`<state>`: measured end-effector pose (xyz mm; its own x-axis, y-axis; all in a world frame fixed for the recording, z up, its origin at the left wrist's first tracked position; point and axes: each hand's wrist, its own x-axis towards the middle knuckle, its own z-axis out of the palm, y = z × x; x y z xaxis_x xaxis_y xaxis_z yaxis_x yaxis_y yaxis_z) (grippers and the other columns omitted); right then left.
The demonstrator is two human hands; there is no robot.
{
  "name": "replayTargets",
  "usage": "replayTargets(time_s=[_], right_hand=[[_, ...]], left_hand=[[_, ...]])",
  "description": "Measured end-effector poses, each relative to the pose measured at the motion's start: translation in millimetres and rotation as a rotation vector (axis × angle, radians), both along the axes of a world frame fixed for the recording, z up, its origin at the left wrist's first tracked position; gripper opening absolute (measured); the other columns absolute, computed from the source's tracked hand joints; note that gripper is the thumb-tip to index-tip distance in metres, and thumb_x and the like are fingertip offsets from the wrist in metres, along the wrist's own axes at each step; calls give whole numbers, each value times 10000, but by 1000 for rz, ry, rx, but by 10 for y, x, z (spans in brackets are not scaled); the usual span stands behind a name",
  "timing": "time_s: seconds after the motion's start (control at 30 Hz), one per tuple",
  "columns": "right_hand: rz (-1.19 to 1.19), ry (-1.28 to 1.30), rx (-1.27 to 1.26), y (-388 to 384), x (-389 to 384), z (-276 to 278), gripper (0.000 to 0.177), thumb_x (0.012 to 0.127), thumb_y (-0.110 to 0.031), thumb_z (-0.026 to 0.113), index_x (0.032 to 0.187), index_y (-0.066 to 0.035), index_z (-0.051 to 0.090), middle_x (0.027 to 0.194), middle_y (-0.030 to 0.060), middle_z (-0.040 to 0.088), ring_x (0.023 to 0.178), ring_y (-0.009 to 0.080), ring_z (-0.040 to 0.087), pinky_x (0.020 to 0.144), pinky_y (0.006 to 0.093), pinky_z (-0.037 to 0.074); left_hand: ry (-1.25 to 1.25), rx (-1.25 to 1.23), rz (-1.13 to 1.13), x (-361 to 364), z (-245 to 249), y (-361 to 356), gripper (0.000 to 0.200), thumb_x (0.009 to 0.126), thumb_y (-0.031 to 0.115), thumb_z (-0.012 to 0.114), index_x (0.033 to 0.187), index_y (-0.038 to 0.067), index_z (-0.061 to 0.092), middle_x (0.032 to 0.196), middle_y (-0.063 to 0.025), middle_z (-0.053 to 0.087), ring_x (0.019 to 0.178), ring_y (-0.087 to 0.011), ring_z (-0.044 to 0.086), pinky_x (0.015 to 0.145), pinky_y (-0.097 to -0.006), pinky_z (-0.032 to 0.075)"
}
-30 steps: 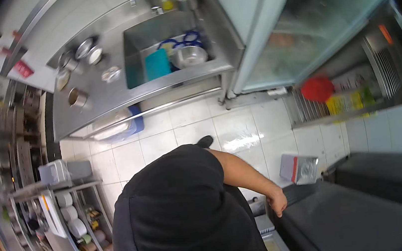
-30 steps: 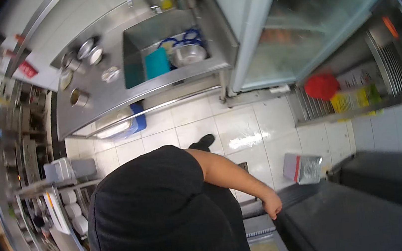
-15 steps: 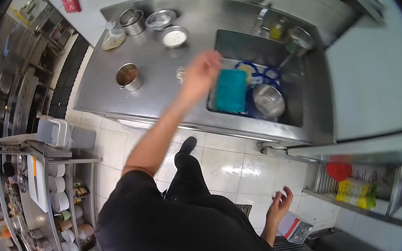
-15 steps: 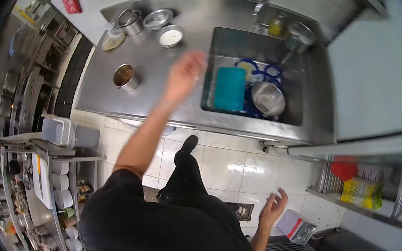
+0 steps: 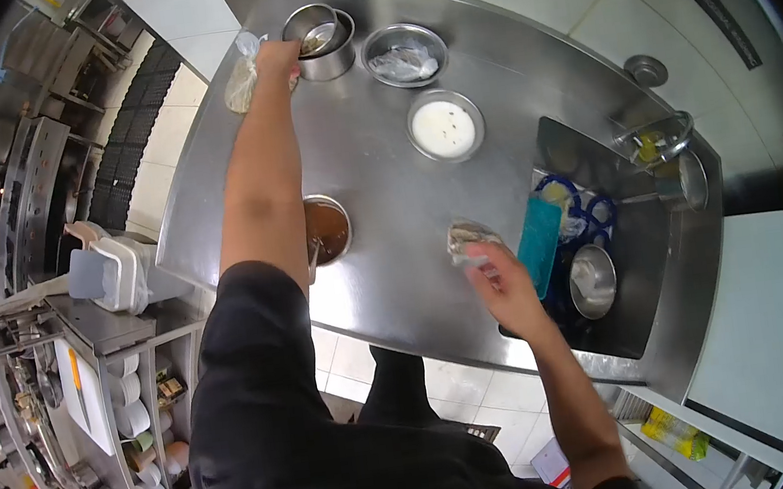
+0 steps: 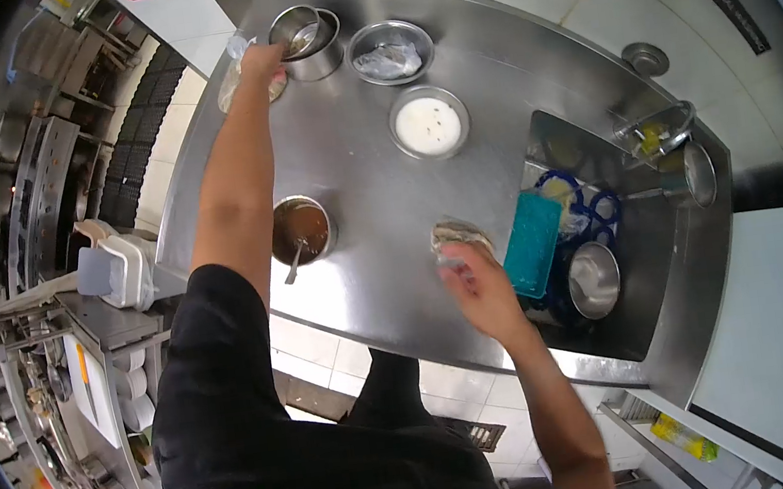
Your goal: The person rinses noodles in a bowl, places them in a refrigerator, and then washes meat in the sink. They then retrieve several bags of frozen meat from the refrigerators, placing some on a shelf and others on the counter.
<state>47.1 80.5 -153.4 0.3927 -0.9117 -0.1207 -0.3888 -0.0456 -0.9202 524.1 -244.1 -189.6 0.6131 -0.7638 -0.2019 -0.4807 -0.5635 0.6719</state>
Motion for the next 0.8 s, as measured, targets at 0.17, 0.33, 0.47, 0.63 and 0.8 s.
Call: replayTargets(time_s=[0.17, 0.33, 0.47, 0.63, 0.8], right_hand=[[210, 94, -87, -1401, 1247, -450, 427, 945, -221, 690, 1305, -18, 582, 1203, 174, 661, 926, 260, 703, 812, 376, 561], [129, 133, -163, -2509, 2400, -597, 591, 937, -277, 665, 1439, -30, 477, 1215, 249, 666, 1086, 363, 675, 933, 460, 532], [59, 204, -222, -2995, 2956, -603, 640, 900, -297, 702, 1452, -71, 470, 1223, 242, 662, 1145, 399, 646, 974, 484, 513], [-22, 282, -242, -3270, 3270, -829, 520, 854, -329, 780, 1276, -88, 592, 1155, 225, 660, 1111, 386, 650, 932, 472, 526], [-154, 178, -489, -2981, 3235, -1047, 392, 838, -359, 824, 995, -54, 634, 914, 159, 665, 877, 334, 658, 786, 463, 526]], left_hand=[[-339, 35, -233, 476, -423, -373, 369, 909, 286, 630, 858, -72, 706, 866, -198, 722, 687, -253, 736, 593, -364, 605], [176, 2, -300, 350, 343, -157, 352, 931, 260, 559, 917, -73, 674, 844, -171, 705, 722, -255, 743, 620, -343, 621], [153, 30, -303, 395, 983, -3, 390, 943, 307, 530, 960, -56, 671, 839, -137, 700, 728, -242, 738, 628, -338, 606], [62, -13, -346, 559, 1514, 390, 377, 940, 311, 524, 929, -32, 679, 823, -117, 701, 669, -209, 712, 634, -325, 584], [66, -36, -301, 738, 1731, 909, 347, 944, 304, 533, 875, -13, 659, 767, -95, 678, 626, -185, 691, 585, -324, 561]])
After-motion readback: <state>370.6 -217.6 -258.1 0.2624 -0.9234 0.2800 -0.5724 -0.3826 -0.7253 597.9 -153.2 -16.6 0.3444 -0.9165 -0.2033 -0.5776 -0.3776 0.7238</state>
